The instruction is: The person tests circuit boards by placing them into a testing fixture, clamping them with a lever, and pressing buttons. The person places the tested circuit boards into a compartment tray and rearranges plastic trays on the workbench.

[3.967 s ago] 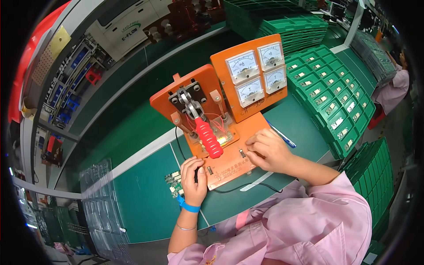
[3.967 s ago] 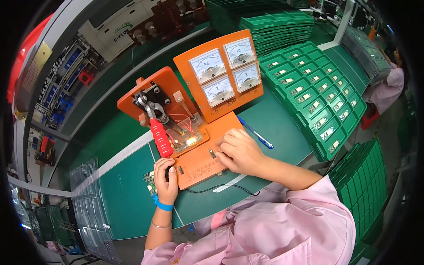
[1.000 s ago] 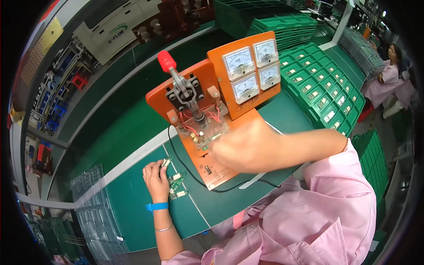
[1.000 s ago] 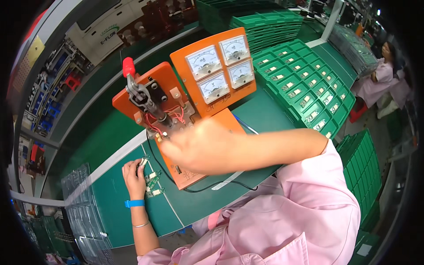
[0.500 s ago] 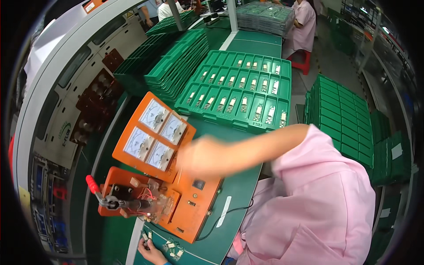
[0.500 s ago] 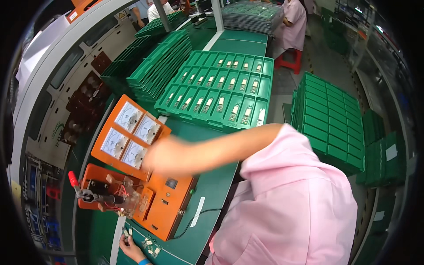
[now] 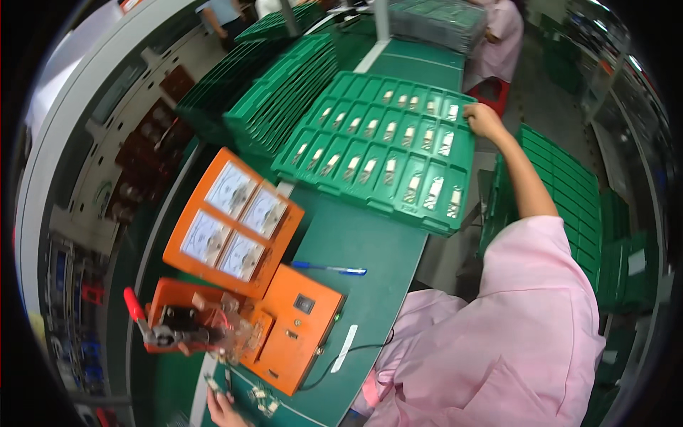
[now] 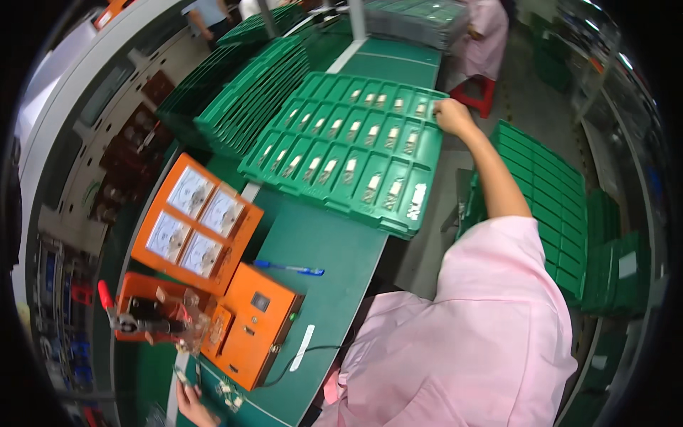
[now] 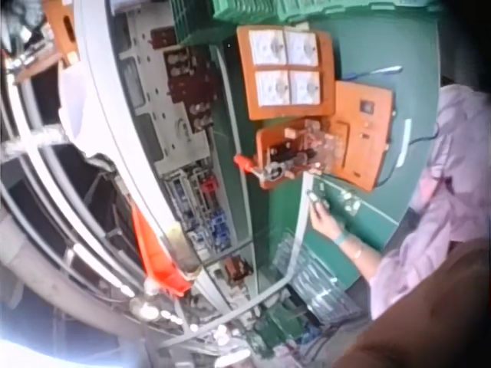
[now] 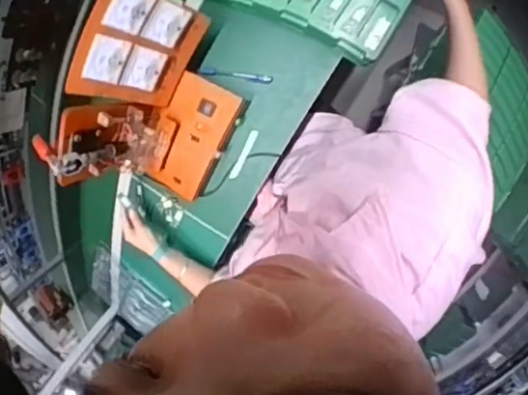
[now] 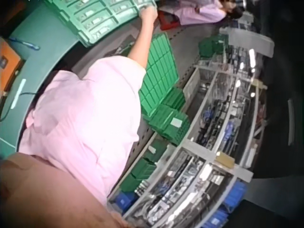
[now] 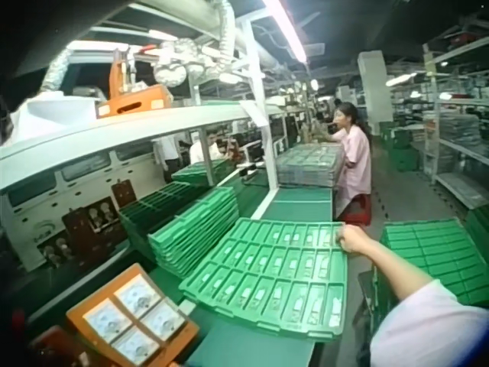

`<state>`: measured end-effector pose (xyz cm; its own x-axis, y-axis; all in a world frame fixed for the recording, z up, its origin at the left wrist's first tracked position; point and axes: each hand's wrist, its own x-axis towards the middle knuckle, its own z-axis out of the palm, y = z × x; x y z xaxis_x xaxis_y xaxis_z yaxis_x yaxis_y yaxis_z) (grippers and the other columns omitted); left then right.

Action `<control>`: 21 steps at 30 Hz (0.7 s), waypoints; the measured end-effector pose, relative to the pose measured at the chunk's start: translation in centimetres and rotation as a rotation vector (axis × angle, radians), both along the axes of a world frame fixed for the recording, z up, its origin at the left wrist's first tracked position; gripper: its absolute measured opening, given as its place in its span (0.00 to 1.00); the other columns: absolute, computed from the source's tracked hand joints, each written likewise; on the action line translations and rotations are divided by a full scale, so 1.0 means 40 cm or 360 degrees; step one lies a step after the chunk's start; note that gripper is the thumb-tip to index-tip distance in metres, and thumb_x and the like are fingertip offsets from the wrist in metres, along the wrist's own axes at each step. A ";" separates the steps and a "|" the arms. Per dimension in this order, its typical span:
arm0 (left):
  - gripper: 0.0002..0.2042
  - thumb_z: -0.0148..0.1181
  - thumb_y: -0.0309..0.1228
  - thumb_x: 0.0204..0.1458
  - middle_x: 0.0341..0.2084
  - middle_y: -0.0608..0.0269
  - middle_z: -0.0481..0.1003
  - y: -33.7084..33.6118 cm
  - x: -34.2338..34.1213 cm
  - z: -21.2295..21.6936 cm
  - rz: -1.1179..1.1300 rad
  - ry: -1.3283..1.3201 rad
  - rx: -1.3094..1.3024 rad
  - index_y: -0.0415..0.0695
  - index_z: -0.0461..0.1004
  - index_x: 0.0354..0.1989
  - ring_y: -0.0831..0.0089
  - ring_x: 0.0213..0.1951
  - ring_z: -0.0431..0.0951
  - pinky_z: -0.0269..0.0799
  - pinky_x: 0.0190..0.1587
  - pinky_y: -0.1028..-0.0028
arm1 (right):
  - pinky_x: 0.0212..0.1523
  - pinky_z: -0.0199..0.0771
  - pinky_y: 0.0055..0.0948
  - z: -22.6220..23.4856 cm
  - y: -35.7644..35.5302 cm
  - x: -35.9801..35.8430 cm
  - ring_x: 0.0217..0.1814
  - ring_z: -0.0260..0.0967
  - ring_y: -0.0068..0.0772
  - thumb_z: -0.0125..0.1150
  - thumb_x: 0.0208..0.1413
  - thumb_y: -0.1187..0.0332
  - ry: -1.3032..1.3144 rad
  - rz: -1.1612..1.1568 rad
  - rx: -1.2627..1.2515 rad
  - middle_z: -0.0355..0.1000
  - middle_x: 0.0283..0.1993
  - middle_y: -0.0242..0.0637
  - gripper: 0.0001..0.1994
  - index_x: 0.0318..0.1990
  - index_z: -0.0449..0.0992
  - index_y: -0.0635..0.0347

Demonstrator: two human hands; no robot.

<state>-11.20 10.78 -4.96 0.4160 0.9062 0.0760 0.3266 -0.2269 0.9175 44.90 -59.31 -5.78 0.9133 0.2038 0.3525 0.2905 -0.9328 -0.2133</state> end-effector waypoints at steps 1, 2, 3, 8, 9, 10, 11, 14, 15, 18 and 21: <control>0.11 0.55 0.24 0.56 0.37 0.56 0.76 -0.070 0.016 0.063 -0.0118 -0.0059 0.0022 0.33 0.74 0.47 0.73 0.32 0.72 0.70 0.36 0.79 | 0.42 0.73 0.43 0.005 0.050 -0.007 0.41 0.73 0.56 0.51 0.46 0.70 0.0062 -0.0192 -0.0015 0.78 0.43 0.46 0.12 0.35 0.80 0.63; 0.11 0.58 0.24 0.53 0.33 0.56 0.77 -0.121 0.042 0.117 -0.0147 0.0044 -0.0059 0.34 0.76 0.43 0.70 0.30 0.75 0.73 0.36 0.75 | 0.49 0.73 0.39 0.021 0.085 -0.029 0.48 0.73 0.51 0.52 0.47 0.71 -0.0115 -0.0137 0.0140 0.77 0.50 0.44 0.14 0.39 0.80 0.66; 0.10 0.58 0.23 0.53 0.32 0.57 0.77 -0.145 0.058 0.142 -0.0179 0.0050 -0.0127 0.34 0.76 0.43 0.73 0.27 0.74 0.73 0.32 0.78 | 0.51 0.73 0.37 0.065 0.116 -0.065 0.51 0.73 0.49 0.53 0.49 0.71 -0.0185 -0.0087 0.0226 0.76 0.52 0.43 0.13 0.40 0.79 0.67; 0.08 0.62 0.20 0.48 0.27 0.62 0.77 -0.203 0.174 0.137 -0.0537 0.0046 -0.0160 0.34 0.79 0.37 0.77 0.25 0.73 0.71 0.30 0.81 | 0.53 0.71 0.33 0.274 0.507 -0.391 0.52 0.71 0.39 0.56 0.53 0.75 -0.0323 0.0695 0.0693 0.74 0.54 0.40 0.09 0.41 0.79 0.63; 0.07 0.63 0.20 0.48 0.27 0.63 0.77 -0.217 0.200 0.136 -0.0623 0.0077 -0.0084 0.34 0.79 0.37 0.78 0.26 0.73 0.70 0.30 0.82 | 0.52 0.70 0.32 0.273 0.594 -0.458 0.52 0.71 0.38 0.56 0.53 0.76 -0.0229 0.0916 0.0766 0.74 0.53 0.39 0.08 0.40 0.79 0.63; 0.07 0.65 0.22 0.47 0.26 0.64 0.77 -0.231 0.230 0.128 -0.0593 0.0001 -0.0022 0.34 0.79 0.34 0.79 0.25 0.71 0.68 0.30 0.82 | 0.52 0.70 0.32 0.283 0.660 -0.522 0.52 0.70 0.38 0.56 0.53 0.76 -0.0148 0.1106 0.0814 0.74 0.52 0.39 0.08 0.39 0.79 0.62; 0.07 0.65 0.22 0.47 0.26 0.64 0.77 -0.225 0.245 0.124 -0.0577 -0.0007 -0.0027 0.34 0.79 0.34 0.79 0.25 0.71 0.68 0.30 0.82 | 0.53 0.69 0.33 0.276 0.723 -0.574 0.52 0.70 0.38 0.56 0.53 0.77 0.0080 0.1302 0.0983 0.74 0.52 0.37 0.08 0.38 0.79 0.60; 0.07 0.67 0.23 0.47 0.24 0.66 0.76 -0.211 0.299 0.128 -0.0736 0.0102 -0.0047 0.34 0.79 0.33 0.79 0.24 0.69 0.67 0.29 0.81 | 0.56 0.66 0.35 0.231 0.850 -0.660 0.53 0.70 0.40 0.59 0.51 0.73 -0.0005 0.1644 0.0778 0.74 0.52 0.38 0.08 0.39 0.78 0.58; 0.07 0.67 0.23 0.47 0.23 0.67 0.75 -0.210 0.302 0.130 -0.0783 0.0150 -0.0046 0.35 0.79 0.33 0.79 0.24 0.68 0.66 0.29 0.81 | 0.55 0.66 0.35 0.212 0.891 -0.673 0.52 0.70 0.40 0.60 0.51 0.71 -0.0070 0.1713 0.0773 0.73 0.53 0.38 0.08 0.39 0.78 0.59; 0.07 0.67 0.24 0.46 0.24 0.66 0.74 -0.216 0.303 0.128 -0.0768 0.0116 -0.0101 0.35 0.79 0.32 0.78 0.24 0.67 0.66 0.29 0.79 | 0.55 0.65 0.35 0.167 0.984 -0.699 0.52 0.68 0.40 0.59 0.51 0.70 -0.0028 0.1793 0.0744 0.72 0.53 0.38 0.10 0.42 0.77 0.58; 0.07 0.68 0.24 0.46 0.25 0.65 0.73 -0.223 0.304 0.124 -0.0726 0.0071 -0.0156 0.35 0.79 0.32 0.76 0.25 0.66 0.65 0.29 0.78 | 0.54 0.64 0.36 0.151 1.045 -0.709 0.53 0.66 0.42 0.59 0.53 0.65 0.0083 0.1886 0.0539 0.69 0.53 0.41 0.13 0.44 0.76 0.58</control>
<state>0.95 1.86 0.01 0.7747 0.6317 -0.0276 0.2531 -0.2697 0.9291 16.53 -17.52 0.25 0.2414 0.8209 0.5175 0.9030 0.0053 -0.4296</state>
